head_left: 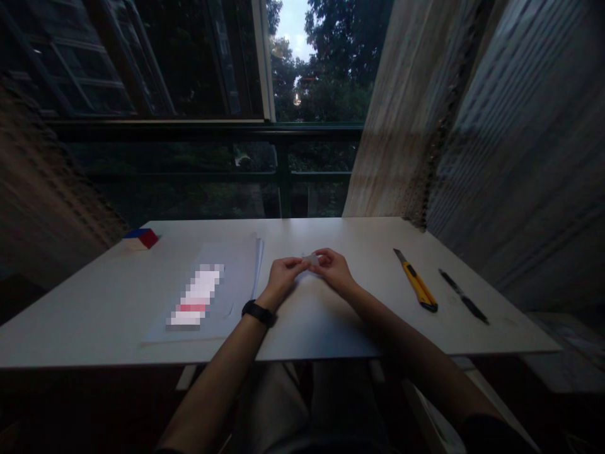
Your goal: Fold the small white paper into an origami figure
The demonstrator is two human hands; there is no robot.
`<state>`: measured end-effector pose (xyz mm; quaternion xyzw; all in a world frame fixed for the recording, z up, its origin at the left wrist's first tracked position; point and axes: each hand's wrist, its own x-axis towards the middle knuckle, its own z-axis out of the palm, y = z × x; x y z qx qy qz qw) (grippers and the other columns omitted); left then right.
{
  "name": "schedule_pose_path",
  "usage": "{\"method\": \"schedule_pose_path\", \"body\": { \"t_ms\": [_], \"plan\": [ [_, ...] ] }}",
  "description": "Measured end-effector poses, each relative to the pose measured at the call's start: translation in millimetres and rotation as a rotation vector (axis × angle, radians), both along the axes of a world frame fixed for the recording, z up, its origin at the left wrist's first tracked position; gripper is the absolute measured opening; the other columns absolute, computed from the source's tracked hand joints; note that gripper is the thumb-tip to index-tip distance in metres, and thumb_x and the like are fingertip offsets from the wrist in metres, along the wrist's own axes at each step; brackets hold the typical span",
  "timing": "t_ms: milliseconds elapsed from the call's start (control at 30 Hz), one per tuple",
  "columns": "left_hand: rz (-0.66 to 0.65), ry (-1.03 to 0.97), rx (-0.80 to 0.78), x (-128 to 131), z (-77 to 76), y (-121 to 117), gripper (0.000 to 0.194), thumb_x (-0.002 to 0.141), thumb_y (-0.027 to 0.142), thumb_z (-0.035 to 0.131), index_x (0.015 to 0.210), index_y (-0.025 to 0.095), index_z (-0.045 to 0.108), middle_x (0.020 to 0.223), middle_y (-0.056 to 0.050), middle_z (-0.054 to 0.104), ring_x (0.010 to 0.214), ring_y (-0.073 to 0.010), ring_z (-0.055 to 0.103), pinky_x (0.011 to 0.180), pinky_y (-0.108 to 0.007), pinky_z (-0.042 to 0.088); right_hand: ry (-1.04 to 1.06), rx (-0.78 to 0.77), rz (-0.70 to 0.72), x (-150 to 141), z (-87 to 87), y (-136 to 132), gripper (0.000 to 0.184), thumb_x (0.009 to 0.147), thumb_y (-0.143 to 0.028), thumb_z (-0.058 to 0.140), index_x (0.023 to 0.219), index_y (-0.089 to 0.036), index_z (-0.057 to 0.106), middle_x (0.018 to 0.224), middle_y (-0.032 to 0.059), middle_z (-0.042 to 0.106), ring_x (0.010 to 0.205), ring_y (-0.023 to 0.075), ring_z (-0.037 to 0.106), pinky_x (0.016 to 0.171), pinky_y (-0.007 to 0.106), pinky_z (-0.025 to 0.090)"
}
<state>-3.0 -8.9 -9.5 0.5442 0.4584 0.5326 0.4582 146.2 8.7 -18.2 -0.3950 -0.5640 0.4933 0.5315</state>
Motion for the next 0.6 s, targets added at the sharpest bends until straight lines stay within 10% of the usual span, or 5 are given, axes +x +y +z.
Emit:
{"method": "schedule_pose_path", "body": {
  "t_ms": [600],
  "plan": [
    [0.101, -0.109, -0.071, -0.5, 3.4, -2.2, 0.033, 0.046, 0.031, 0.080, 0.067, 0.011, 0.064, 0.060, -0.002, 0.061, 0.055, -0.0101, 0.052, 0.055, -0.023, 0.039, 0.089, -0.190, 0.049, -3.5, 1.3, -6.2, 0.036, 0.042, -0.031, 0.080, 0.064, -0.014, 0.059, 0.059, -0.0003, 0.062, 0.054, 0.0107, 0.055, 0.055, 0.024, 0.041]
  ]
}}
